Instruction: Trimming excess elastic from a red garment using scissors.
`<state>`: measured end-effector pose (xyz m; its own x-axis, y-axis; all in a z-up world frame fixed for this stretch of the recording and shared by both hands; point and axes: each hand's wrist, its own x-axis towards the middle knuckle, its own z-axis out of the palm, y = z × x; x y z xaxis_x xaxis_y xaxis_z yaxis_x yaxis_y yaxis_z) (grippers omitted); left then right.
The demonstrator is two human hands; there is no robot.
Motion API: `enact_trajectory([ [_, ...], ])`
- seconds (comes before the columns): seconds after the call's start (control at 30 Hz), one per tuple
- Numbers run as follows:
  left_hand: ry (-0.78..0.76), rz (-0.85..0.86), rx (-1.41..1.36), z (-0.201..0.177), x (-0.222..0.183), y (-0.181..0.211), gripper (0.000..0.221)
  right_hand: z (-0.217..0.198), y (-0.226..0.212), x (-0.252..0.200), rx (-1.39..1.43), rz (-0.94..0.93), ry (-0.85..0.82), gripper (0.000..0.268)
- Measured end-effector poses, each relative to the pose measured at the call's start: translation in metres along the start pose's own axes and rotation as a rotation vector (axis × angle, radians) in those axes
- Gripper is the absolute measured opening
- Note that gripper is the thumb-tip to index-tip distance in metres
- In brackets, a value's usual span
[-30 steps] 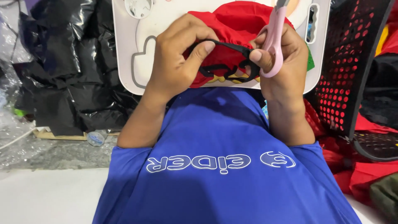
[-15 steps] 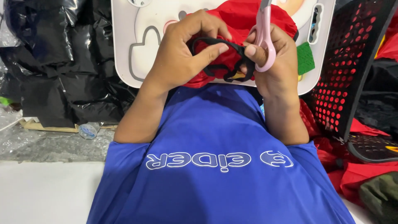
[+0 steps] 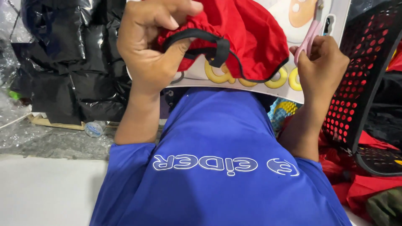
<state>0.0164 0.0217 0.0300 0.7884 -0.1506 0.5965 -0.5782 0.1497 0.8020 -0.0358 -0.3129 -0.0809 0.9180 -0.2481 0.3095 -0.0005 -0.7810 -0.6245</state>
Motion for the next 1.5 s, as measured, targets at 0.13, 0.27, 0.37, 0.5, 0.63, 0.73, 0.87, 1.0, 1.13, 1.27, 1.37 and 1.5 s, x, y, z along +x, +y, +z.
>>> enact_trajectory([
  [0.13, 0.006, 0.027, -0.038, 0.004, -0.001, -0.017, 0.025, 0.020, 0.043, -0.002, -0.469, -0.011, -0.038, 0.025],
  [0.27, -0.061, 0.031, 0.079, 0.006, -0.003, -0.023, 0.019, 0.032, 0.046, 0.000, -0.551, 0.084, -0.177, 0.018],
  [0.37, -0.065, -0.019, 0.065, 0.010, -0.005, -0.022, 0.018, 0.037, 0.064, 0.004, -0.610, 0.077, -0.280, 0.019],
  [0.5, -0.107, -0.023, 0.066, 0.011, -0.005, -0.023, 0.016, 0.034, 0.060, 0.015, -0.676, 0.087, -0.370, 0.019],
  [0.63, -0.132, -0.070, 0.050, 0.012, -0.007, -0.022, 0.021, 0.036, 0.067, 0.028, -0.716, 0.028, -0.392, 0.017],
  [0.73, -0.150, -0.086, 0.051, 0.014, -0.007, -0.020, 0.021, 0.039, 0.085, 0.036, -0.772, -0.077, -0.315, 0.014],
  [0.87, -0.174, -0.078, 0.066, 0.018, -0.008, -0.018, 0.022, 0.040, 0.106, 0.044, -0.591, -0.146, -0.291, 0.014],
  [1.0, -0.181, -0.106, 0.067, 0.021, -0.008, -0.015, 0.024, 0.023, 0.077, 0.045, -0.389, 0.012, -0.411, 0.021],
  [1.13, -0.171, -0.093, 0.096, 0.024, -0.013, -0.015, 0.029, 0.015, 0.068, 0.039, -0.473, -0.151, -0.256, 0.031],
  [1.27, -0.172, -0.045, 0.151, 0.032, -0.017, -0.013, 0.032, -0.004, -0.039, 0.021, -0.044, -0.406, -0.004, 0.028],
  [1.37, -0.234, 0.105, 0.256, 0.035, -0.018, -0.011, 0.035, 0.002, -0.099, -0.001, 0.428, -0.580, -0.096, 0.039],
  [1.5, -0.273, 0.255, 0.292, 0.030, -0.019, -0.015, 0.029, 0.018, -0.123, -0.009, 0.335, -0.672, -0.064, 0.036],
])
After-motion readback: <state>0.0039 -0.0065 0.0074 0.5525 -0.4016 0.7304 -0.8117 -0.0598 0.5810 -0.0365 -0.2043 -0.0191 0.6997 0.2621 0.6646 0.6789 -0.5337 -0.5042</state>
